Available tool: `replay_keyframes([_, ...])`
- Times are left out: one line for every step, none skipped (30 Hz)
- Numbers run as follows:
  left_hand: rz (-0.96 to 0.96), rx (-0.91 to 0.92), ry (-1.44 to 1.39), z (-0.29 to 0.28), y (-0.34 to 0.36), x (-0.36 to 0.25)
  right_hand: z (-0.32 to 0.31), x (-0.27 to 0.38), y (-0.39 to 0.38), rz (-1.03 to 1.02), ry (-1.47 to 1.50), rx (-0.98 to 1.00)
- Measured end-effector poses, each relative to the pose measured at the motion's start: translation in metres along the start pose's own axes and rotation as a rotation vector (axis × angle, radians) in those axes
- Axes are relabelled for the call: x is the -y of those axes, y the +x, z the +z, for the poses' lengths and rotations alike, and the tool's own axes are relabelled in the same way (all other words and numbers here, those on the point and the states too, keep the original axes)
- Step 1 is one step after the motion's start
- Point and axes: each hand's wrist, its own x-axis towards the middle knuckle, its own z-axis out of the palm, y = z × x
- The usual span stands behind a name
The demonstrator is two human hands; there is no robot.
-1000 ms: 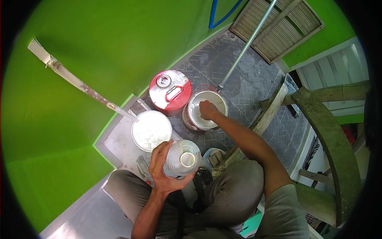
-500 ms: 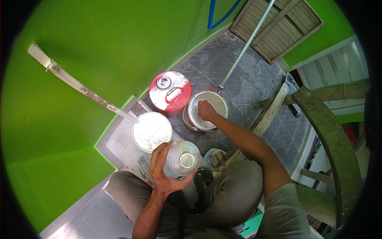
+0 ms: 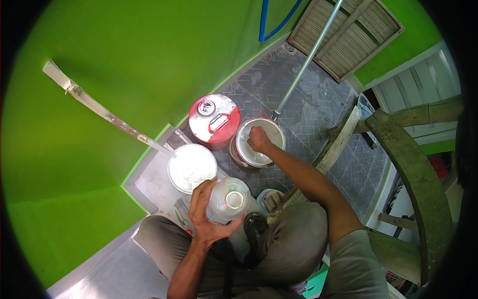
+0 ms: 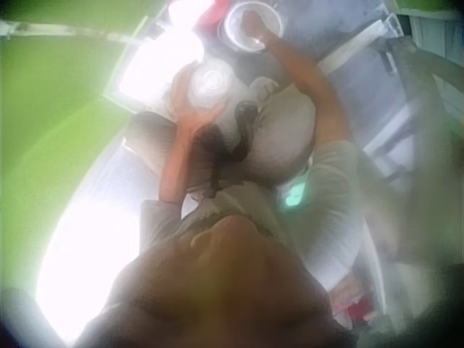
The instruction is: The person mixes white paint in a bucket using a thin stick, occasionally pouring a clear liquid from a plastic bottle into the paint and stirring it.
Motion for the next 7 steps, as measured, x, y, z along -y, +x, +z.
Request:
replay_keyframes([0.02,0.003,0.013,0.001,0.002,0.0,0.001,-0.003,0.0,-0.025,0.034,-0.067])
replay_keyframes([0.04,0.006,0.025,0.001,0.003,-0.001,0.002,-0.007,0.0,-0.051,0.068,-0.135])
replay_keyframes([0.045,0.005,0.025,0.003,0.004,-0.001,0.001,-0.012,0.0,-0.052,0.068,-0.14])
replay_keyframes([0.051,-0.005,0.019,0.004,0.004,0.0,-0.001,-0.011,-0.002,-0.075,0.074,-0.124])
replay_keyframes([0.057,-0.016,0.013,0.004,0.003,0.001,-0.004,-0.01,-0.004,-0.098,0.08,-0.109])
replay_keyframes([0.067,-0.016,0.014,0.005,0.002,0.003,-0.007,-0.009,-0.004,-0.091,0.06,-0.071])
replay_keyframes([0.081,-0.016,0.012,0.006,0.002,0.004,-0.013,-0.009,-0.005,-0.081,0.037,-0.037])
